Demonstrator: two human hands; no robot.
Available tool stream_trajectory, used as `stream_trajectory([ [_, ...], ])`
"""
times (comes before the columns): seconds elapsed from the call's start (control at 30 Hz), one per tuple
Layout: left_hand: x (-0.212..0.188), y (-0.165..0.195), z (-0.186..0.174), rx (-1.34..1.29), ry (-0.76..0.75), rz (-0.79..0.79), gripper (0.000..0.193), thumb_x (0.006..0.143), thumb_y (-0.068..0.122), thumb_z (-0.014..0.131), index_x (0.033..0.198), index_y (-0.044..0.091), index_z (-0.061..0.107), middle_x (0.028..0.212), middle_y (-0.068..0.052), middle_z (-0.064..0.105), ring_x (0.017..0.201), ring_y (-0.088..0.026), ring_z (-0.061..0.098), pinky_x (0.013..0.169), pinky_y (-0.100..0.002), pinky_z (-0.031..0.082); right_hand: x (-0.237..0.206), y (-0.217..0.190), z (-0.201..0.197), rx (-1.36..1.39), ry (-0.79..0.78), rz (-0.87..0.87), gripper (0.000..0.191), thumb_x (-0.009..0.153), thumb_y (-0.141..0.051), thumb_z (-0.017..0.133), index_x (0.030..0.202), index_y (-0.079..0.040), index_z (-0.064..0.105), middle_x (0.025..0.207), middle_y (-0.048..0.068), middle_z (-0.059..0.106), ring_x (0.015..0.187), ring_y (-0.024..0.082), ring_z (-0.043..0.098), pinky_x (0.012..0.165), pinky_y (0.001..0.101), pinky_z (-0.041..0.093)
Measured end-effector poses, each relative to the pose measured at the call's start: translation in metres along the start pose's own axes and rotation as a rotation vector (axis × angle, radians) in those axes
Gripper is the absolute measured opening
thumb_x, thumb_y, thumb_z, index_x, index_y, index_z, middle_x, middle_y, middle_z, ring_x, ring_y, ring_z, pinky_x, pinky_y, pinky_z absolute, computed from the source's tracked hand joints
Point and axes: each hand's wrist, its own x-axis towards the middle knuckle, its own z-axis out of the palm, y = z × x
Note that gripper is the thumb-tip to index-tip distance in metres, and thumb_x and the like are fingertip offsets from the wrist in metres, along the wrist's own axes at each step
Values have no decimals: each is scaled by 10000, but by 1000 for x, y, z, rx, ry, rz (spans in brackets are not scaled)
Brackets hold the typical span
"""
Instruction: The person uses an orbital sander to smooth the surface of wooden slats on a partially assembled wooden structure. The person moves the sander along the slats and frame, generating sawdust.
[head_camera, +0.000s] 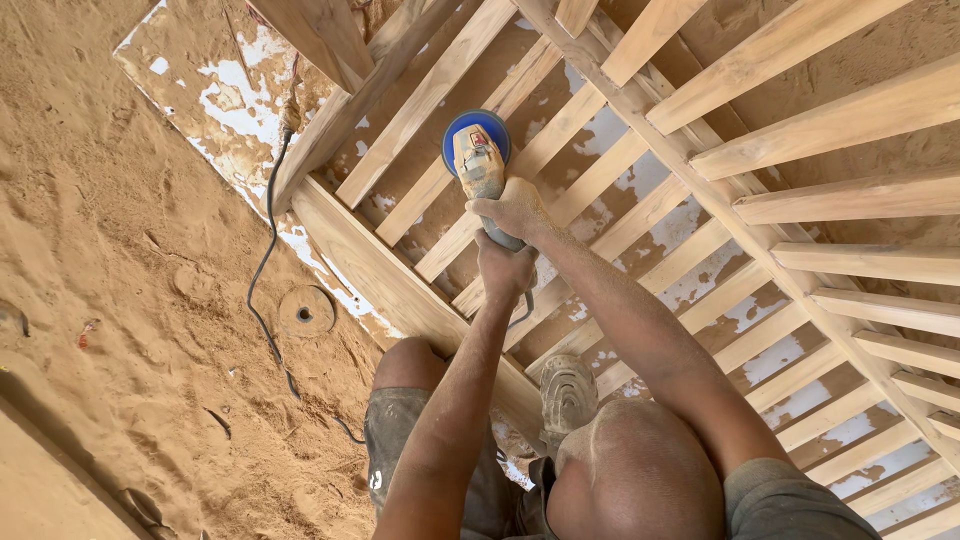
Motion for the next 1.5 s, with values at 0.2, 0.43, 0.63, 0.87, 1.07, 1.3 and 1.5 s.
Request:
stream_trajectory([
  [0.2, -18, -15, -4, -103, 55, 31, 635, 723, 185, 808, 1191, -29, 437, 1098, -257, 685, 993, -370, 721, 879, -443, 574, -18, -4, 10, 16, -71, 33, 586, 674, -424, 747, 1061, 16, 712, 920, 215, 765, 854, 284, 776, 760, 384, 608],
  [0.43, -22, -3, 22, -186, 46, 42, 627, 726, 205, 790, 1173, -38, 424, 1045, -268, 683, 923, -392, 733, 804, -475, 588, -15, 16, -6, 17, 18, 42, 614, 644, -458, 791, 1023, 23, 745, 930, 216, 760, 858, 300, 759, 760, 382, 588],
  [0.63, 17, 34, 45, -27, -104, 79, 681, 720, 260, 813, 1186, -33, 413, 1012, -275, 715, 922, -412, 741, 816, -470, 580, 21, 21, -56, 187, 156, 12, 561, 675, -436, 795, 1030, -3, 756, 931, 164, 772, 832, 248, 763, 732, 353, 597],
  [0.87, 2, 21, 42, -15, 7, 87, 734, 711, 259, 840, 1218, -30, 394, 1083, -281, 688, 969, -409, 718, 832, -467, 572, 4, 4, -47, 221, 38, -14, 517, 662, -400, 784, 1008, -17, 761, 916, 156, 783, 820, 230, 768, 734, 350, 598],
  [1.07, -11, -12, 18, -141, 55, -28, 666, 751, 251, 806, 1202, -17, 397, 1107, -251, 672, 995, -357, 724, 859, -444, 581, -12, -11, -12, 73, -126, -5, 568, 654, -362, 750, 1089, -1, 699, 927, 173, 765, 851, 262, 763, 763, 361, 593],
  [1.3, -26, -37, 2, -187, 98, -116, 745, 728, 236, 819, 1283, -8, 387, 1171, -245, 640, 1065, -350, 680, 922, -435, 549, -21, -6, 26, -80, -215, 13, 633, 653, -373, 755, 1146, 14, 671, 976, 207, 746, 895, 298, 752, 795, 375, 596],
  [1.5, -31, -25, 21, -203, 111, -45, 762, 738, 214, 796, 1324, -36, 379, 1184, -262, 651, 1047, -355, 693, 903, -441, 568, -16, 13, 8, -123, -130, -47, 676, 653, -478, 791, 1045, 67, 717, 936, 245, 749, 866, 315, 752, 782, 402, 602],
])
